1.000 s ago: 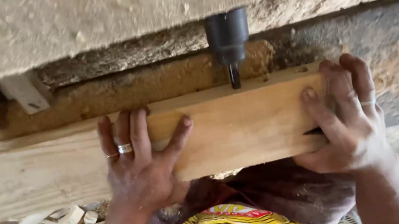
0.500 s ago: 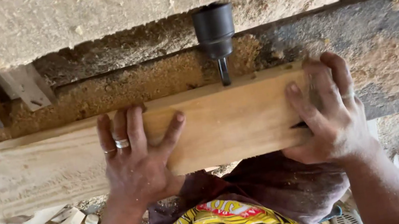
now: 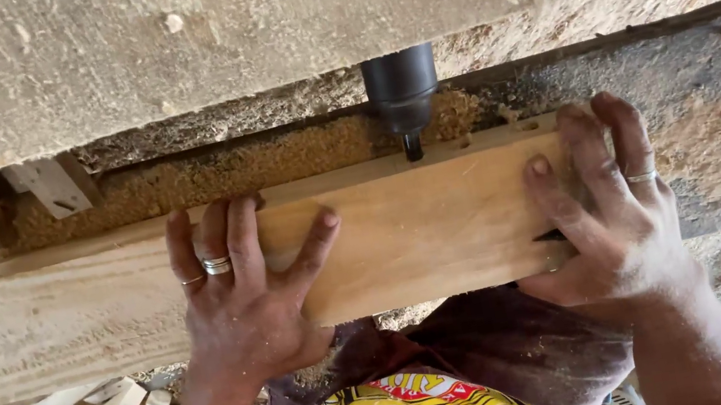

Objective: Hammering and then drilling holes into a wooden plank using a stationary drill

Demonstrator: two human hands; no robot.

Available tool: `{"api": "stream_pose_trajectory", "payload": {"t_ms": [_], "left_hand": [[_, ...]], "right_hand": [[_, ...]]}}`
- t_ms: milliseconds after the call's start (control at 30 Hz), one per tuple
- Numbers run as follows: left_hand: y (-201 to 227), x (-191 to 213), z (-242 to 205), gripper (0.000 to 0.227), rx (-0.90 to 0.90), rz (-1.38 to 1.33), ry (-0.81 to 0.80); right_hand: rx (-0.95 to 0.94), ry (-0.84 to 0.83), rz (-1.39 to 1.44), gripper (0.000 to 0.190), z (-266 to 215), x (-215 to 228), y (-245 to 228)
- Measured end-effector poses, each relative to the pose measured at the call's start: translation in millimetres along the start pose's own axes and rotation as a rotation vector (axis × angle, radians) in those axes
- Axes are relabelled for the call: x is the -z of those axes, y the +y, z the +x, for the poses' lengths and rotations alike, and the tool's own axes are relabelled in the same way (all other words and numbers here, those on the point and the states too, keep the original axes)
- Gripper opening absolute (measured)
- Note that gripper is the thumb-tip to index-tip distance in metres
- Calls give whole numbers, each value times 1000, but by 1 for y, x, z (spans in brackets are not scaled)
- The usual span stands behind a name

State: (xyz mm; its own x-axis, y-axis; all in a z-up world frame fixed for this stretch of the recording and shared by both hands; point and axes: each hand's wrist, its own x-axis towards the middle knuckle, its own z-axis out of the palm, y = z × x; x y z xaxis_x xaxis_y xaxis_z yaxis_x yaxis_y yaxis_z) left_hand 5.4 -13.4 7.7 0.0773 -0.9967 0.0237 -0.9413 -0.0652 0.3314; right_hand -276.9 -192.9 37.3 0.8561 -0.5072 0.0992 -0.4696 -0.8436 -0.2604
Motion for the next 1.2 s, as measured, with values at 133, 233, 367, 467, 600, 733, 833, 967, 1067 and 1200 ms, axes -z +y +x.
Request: {"api": "stream_pose_trajectory", "payload": {"t_ms": [133,233,367,467,600,733,833,967,1067,1200], "left_hand": [[-2,-1,1,85,-4,16,3],[-3,-1,4,80,-7,27,5],[-2,-4,1,88,-6,39,-30],[2,-7,-10,88,0,50,-43],[11,-12,-33,89,33,29,-63],[7,-16,-34,112,25,41,-137],[4,-15,-29,119,74,44,-257],[-2,-13,-15,113,46,44,-160],[-4,-7,-2,104,15,58,-67],[0,-1,2,90,2,52,4]], "right_hand": [[-10,-15,-34,79,-1,-1,2],[3,-27,-61,81,-3,-3,7],[-28,-35,-32,77,4,2,-3],[11,26,-13,75,-8,-4,-4],[42,80,35,95,-29,-1,-21],[13,54,-6,84,-29,3,-24],[92,108,-62,86,-38,-21,0],[91,91,-50,82,-12,-7,3],[101,102,-45,76,8,-1,2],[103,62,-61,80,7,-2,10]]}}
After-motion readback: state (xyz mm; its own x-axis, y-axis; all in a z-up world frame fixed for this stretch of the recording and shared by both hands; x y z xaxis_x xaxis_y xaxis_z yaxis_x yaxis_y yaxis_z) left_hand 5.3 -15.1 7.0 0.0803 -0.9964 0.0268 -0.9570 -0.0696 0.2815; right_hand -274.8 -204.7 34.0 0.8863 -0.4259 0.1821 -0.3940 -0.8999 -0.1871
